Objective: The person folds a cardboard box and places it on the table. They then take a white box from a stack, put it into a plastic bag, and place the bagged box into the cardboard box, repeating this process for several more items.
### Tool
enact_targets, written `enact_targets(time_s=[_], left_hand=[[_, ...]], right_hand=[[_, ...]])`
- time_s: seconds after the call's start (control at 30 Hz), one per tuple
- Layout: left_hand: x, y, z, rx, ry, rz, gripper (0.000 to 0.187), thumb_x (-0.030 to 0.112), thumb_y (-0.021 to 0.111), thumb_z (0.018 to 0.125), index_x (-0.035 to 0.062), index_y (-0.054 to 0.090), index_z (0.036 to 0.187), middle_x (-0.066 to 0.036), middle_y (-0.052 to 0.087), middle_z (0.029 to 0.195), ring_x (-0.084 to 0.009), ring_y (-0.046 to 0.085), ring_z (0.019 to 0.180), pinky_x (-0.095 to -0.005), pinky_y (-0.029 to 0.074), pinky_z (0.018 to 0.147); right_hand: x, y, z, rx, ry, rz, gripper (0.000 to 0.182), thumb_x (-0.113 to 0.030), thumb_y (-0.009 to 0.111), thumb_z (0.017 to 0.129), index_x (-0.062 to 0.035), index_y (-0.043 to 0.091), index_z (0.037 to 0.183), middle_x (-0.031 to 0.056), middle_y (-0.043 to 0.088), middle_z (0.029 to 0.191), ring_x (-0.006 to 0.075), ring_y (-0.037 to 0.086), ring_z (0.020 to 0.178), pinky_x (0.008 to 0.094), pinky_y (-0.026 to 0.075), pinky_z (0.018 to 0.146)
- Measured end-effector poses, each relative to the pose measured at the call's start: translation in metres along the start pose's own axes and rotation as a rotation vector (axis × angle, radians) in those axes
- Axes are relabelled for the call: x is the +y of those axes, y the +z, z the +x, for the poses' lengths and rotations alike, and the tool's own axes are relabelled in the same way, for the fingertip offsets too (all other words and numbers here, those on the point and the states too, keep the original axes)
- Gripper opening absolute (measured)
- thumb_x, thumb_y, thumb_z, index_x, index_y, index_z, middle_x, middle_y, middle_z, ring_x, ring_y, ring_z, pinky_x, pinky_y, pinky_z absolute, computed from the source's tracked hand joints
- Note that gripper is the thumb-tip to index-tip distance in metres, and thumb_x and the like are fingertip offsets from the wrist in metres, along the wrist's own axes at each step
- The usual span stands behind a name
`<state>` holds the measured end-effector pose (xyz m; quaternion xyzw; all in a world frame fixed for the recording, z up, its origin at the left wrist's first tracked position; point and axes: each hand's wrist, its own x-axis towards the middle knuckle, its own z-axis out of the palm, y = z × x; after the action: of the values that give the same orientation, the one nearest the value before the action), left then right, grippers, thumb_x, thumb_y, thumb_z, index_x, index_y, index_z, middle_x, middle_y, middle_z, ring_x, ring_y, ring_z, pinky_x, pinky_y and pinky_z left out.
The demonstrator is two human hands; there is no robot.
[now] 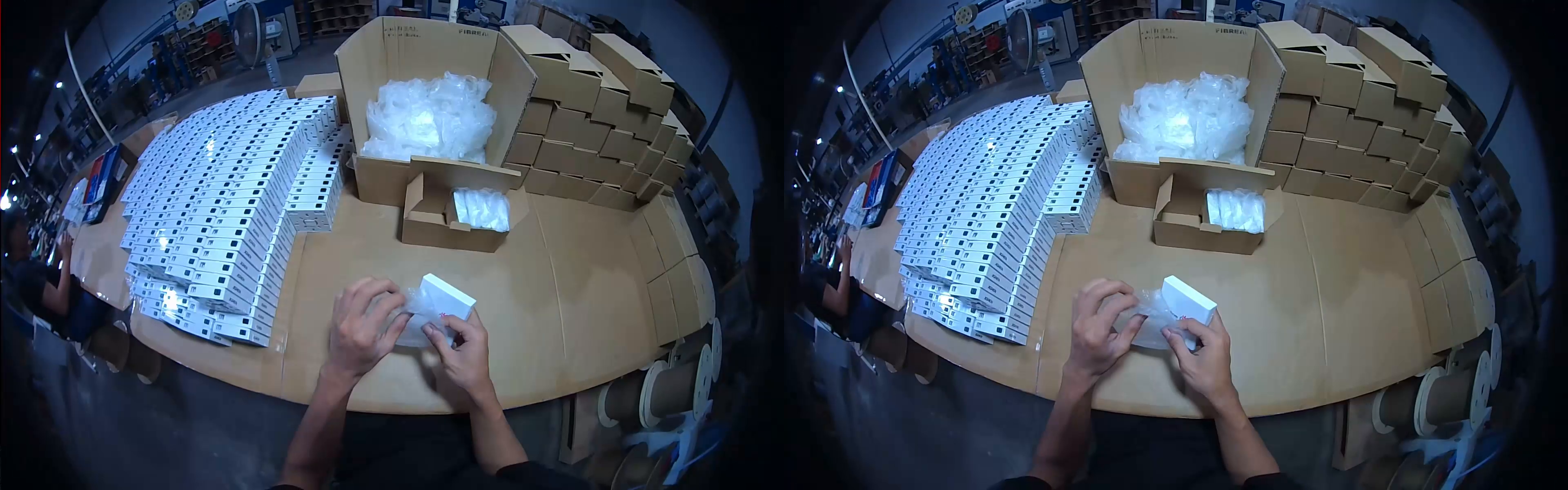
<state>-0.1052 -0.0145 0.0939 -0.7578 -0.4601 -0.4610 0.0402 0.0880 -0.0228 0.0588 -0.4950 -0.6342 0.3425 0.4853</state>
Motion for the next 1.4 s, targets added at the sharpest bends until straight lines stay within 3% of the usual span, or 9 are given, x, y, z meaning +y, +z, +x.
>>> enact_targets(time_s=[0.13,0.23,0.43,0.63,0.83,1.03,1.17,1.27,1.4], left_hand=[[-0.006,0.005,0.002,-0.082,0.055,0.055,0.018,0.014,0.08,0.085,0.0094,0.067,0.097,-0.002,0.063,0.086,-0.0212,0.063,0.089,-0.0363,0.046,0.077],[0.002,-0.001,0.006,-0.165,-0.058,0.152,0.011,0.011,0.077,0.088,0.0075,0.067,0.091,-0.006,0.068,0.078,-0.0237,0.066,0.079,-0.0376,0.047,0.081],[-0.001,0.005,0.0,-0.363,-0.504,-0.125,0.014,0.016,0.062,0.103,0.0033,0.058,0.099,-0.018,0.068,0.074,-0.0324,0.066,0.062,-0.0392,0.046,0.057],[-0.001,-0.006,0.019,-0.433,-0.642,-0.417,0.017,0.018,0.054,0.108,0.0028,0.053,0.114,-0.016,0.068,0.074,-0.0239,0.069,0.063,-0.0386,0.049,0.054],[-0.029,0.039,-0.02,0.557,-0.563,-1.136,0.042,0.019,0.075,0.096,-0.0015,0.054,0.127,-0.016,0.052,0.14,-0.0234,0.062,0.118,-0.0369,0.054,0.094],[0.006,0.034,-0.042,-0.067,-0.823,-1.022,0.063,0.01,0.088,0.081,-0.0028,0.055,0.132,-0.013,0.064,0.125,-0.0213,0.066,0.114,-0.0345,0.054,0.097],[-0.001,0.03,-0.046,-0.088,-0.77,-0.905,0.06,0.013,0.09,0.079,-0.003,0.059,0.128,-0.011,0.071,0.115,-0.0185,0.069,0.107,-0.0336,0.055,0.095],[-0.001,0.03,-0.053,-0.077,-0.723,-0.81,0.056,0.015,0.089,0.081,-0.0032,0.061,0.125,-0.012,0.074,0.111,-0.019,0.071,0.104,-0.0339,0.056,0.093],[0.0,0.035,-0.056,-0.108,-0.68,-0.773,0.054,0.018,0.089,0.082,-0.0026,0.063,0.124,-0.014,0.076,0.108,-0.0211,0.074,0.1,-0.0346,0.058,0.089]], right_hand=[[-0.002,-0.006,-0.002,-0.018,0.003,-0.105,0.015,-0.008,0.082,0.085,0.0039,0.075,0.091,0.0161,0.065,0.1,0.0251,0.066,0.086,0.0345,0.052,0.075],[-0.001,-0.012,0.0,-0.046,-0.037,-0.196,0.014,-0.008,0.081,0.084,0.0044,0.076,0.089,0.0234,0.067,0.105,0.0368,0.069,0.092,0.0416,0.055,0.081],[-0.007,-0.015,-0.004,-0.163,-0.034,-0.362,0.019,-0.014,0.077,0.088,0.0043,0.077,0.094,0.0289,0.064,0.108,0.0448,0.066,0.097,0.0485,0.054,0.088],[-0.003,-0.019,-0.005,-0.146,-0.109,-0.429,0.015,-0.011,0.078,0.086,0.0035,0.076,0.089,0.0264,0.064,0.101,0.0418,0.065,0.089,0.0464,0.053,0.082],[-0.012,-0.02,0.002,0.018,-0.039,-0.227,0.016,-0.008,0.08,0.085,0.0059,0.075,0.092,0.0251,0.064,0.103,0.0391,0.067,0.09,0.0435,0.054,0.081],[-0.014,-0.014,-0.001,-0.079,0.043,-0.126,0.022,-0.006,0.081,0.084,0.0023,0.076,0.103,0.0212,0.065,0.107,0.0332,0.067,0.098,0.0391,0.053,0.087],[0.0,-0.042,0.008,-0.108,-0.019,0.225,0.03,-0.005,0.069,0.094,-0.0034,0.07,0.123,0.0134,0.062,0.121,0.0249,0.059,0.117,0.0341,0.045,0.104],[-0.005,-0.064,0.018,0.027,-0.011,0.327,0.026,-0.006,0.062,0.101,-0.0033,0.064,0.126,0.0113,0.057,0.126,0.019,0.06,0.113,0.0313,0.048,0.096],[-0.027,-0.066,0.043,0.044,-0.408,0.324,0.038,0.006,0.065,0.095,-0.0045,0.054,0.129,0.0098,0.057,0.117,0.016,0.061,0.104,0.0299,0.05,0.089]])
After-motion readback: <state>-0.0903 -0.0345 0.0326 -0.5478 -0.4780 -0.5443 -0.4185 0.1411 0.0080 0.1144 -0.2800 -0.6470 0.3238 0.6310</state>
